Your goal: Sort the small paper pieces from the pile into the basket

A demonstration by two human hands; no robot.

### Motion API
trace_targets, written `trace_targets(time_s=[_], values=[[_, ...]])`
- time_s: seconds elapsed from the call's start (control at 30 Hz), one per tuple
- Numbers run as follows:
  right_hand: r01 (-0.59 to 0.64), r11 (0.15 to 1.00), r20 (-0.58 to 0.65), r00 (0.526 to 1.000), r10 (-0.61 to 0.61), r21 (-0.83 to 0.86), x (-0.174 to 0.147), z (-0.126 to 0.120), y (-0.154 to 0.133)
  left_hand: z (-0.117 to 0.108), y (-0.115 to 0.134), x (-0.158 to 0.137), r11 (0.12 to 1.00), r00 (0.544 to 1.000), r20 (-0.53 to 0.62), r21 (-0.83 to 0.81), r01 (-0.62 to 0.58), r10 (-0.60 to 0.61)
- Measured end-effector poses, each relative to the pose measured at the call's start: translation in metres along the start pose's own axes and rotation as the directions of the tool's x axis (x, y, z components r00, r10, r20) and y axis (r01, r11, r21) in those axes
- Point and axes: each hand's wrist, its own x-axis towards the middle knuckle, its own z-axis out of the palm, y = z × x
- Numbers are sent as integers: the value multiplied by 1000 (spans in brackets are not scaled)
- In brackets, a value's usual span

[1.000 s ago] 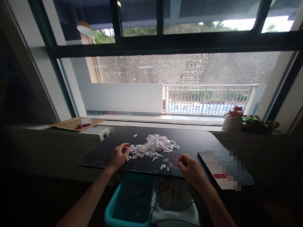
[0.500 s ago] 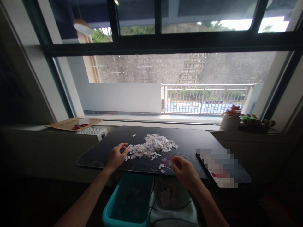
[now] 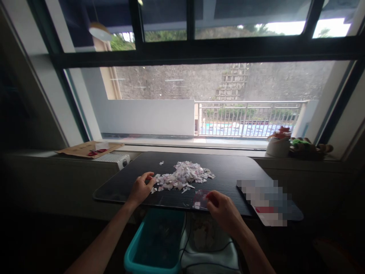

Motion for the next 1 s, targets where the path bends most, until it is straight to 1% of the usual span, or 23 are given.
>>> trace_targets(time_s=[0.13, 0.27, 0.4, 0.53, 0.8, 0.9, 1.0], values=[[-28, 999, -32, 999, 27, -29, -2, -7, 3, 0, 0, 0, 1000, 1000, -1, -3, 3, -3], [-50, 998, -60, 997, 49, -23, -2, -8, 8, 0, -1, 0, 1000, 1000, 4, -5, 7, -7], [-42, 999, -38, 998, 41, -21, -6, -9, 9, -1, 1, 0, 1000, 1000, 12, -4, 4, -4], [-37, 999, -24, 999, 36, -20, -10, -11, 3, -2, 2, -1, 1000, 1000, 21, -11, 11, -11], [-9, 1000, -12, 1000, 9, -9, -4, 2, -2, 1, -2, 0, 1000, 1000, 5, -8, 1, -1], [-2, 1000, -5, 1000, 2, -28, -7, -2, 1, 1, -2, 1, 1000, 1000, -1, -5, 0, 0], [-11, 999, -24, 1000, 10, -34, -10, -8, 4, 1, -1, 0, 1000, 1000, -3, -2, -5, 5]])
